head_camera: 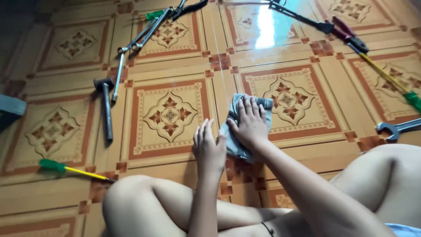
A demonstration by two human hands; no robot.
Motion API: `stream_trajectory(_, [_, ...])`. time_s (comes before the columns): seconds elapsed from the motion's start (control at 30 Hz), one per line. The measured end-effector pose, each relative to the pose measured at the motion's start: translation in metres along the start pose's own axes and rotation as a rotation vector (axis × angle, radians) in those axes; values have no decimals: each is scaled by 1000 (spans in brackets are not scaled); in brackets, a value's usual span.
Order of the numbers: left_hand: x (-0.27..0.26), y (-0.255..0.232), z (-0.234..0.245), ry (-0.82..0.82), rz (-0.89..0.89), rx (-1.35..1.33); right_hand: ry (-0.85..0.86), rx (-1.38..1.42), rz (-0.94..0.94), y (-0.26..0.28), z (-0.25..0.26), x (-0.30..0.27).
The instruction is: The person sits cross-legged on a patterned tile floor and wipes the surface with a gray cloth. They fold and unfold the cloth several times, then scrub the floor in front of them using both hands. Various tools are arranged on the floor nearby.
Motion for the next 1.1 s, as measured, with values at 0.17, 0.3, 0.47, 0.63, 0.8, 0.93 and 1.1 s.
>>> stream_trajectory(0.17, [26,38,-30,156,-141,269,225,-33,620,-1,36,-15])
stream_trajectory(0.3, [35,34,-37,95,-290,431,204,-46,50,-53,38,36])
stream_trajectory(0.47, [45,32,-29,182,-260,467,149,-23,337,-38,63,-5])
stream_trajectory(0.63, [47,26,-24,165,-253,468,298,56,692,-59,61,28])
stream_trajectory(0.8, [46,25,-22,122,-241,437,-186,-152,-231,-106,3,75])
stream_trajectory(0.93, [47,21,-24,123,-253,436,292,-64,414,-29,24,26])
stream_trajectory(1.1, [37,20,-27,153,-256,413,458,11,731,-55,24,-2])
Point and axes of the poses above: each hand's wrist, its own x-axis towards the middle knuckle, its own z-axis out of the back of the hand, y = z × x, the point moved 5 cm from there along x, towards the middle knuckle, and after that the axes turned 8 degrees about -z, right-handed, at the moved point
